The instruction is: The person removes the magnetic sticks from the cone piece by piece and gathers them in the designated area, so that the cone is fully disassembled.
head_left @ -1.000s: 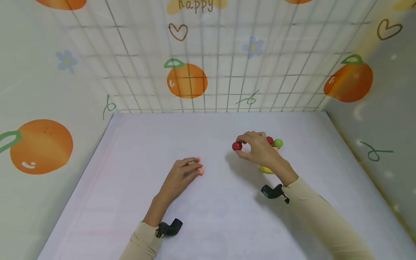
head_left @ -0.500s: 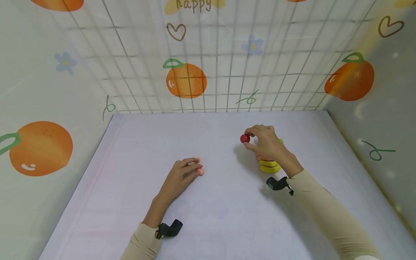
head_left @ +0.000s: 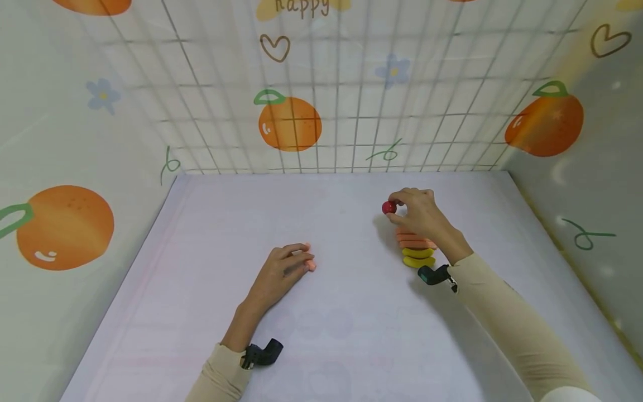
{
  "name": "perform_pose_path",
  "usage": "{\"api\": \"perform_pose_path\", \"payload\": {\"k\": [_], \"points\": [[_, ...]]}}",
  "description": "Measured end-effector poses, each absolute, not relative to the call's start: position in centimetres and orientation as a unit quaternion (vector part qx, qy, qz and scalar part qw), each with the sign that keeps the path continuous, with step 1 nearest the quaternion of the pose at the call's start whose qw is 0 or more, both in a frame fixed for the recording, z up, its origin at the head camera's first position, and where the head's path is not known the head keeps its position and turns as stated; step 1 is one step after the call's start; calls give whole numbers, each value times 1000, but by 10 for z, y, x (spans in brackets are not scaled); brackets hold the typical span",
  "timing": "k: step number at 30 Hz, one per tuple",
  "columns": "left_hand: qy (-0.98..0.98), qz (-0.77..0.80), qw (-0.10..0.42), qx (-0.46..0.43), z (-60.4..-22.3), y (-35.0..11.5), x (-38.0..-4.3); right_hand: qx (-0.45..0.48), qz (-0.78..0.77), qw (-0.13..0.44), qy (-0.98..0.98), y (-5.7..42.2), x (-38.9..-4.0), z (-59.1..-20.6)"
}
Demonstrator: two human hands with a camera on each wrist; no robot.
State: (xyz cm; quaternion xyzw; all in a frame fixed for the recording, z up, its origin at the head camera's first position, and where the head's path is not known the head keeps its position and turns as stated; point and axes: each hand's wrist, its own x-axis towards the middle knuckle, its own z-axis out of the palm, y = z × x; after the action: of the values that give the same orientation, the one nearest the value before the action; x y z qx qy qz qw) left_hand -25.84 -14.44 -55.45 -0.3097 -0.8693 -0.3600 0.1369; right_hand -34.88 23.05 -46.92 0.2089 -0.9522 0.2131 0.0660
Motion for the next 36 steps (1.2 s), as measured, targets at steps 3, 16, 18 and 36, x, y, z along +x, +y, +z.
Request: {"api": "perform_pose_path", "payload": {"k": [3, 16, 18, 36], "points": [[-869, -362, 136, -310, -553, -144, -258, 208, 207, 63, -954, 233, -353, -473], [-869, -362, 134, -309, -550, -144, -258, 190, 188, 40, -963, 239, -367, -489], [-869, -361, 136, -310, -551, -144, -258, 188, 185, 35, -964, 238, -368, -491], [-875, -357, 134, -299, -553, -143, -258, 265, 206, 94, -937, 216, -344, -478]]}}
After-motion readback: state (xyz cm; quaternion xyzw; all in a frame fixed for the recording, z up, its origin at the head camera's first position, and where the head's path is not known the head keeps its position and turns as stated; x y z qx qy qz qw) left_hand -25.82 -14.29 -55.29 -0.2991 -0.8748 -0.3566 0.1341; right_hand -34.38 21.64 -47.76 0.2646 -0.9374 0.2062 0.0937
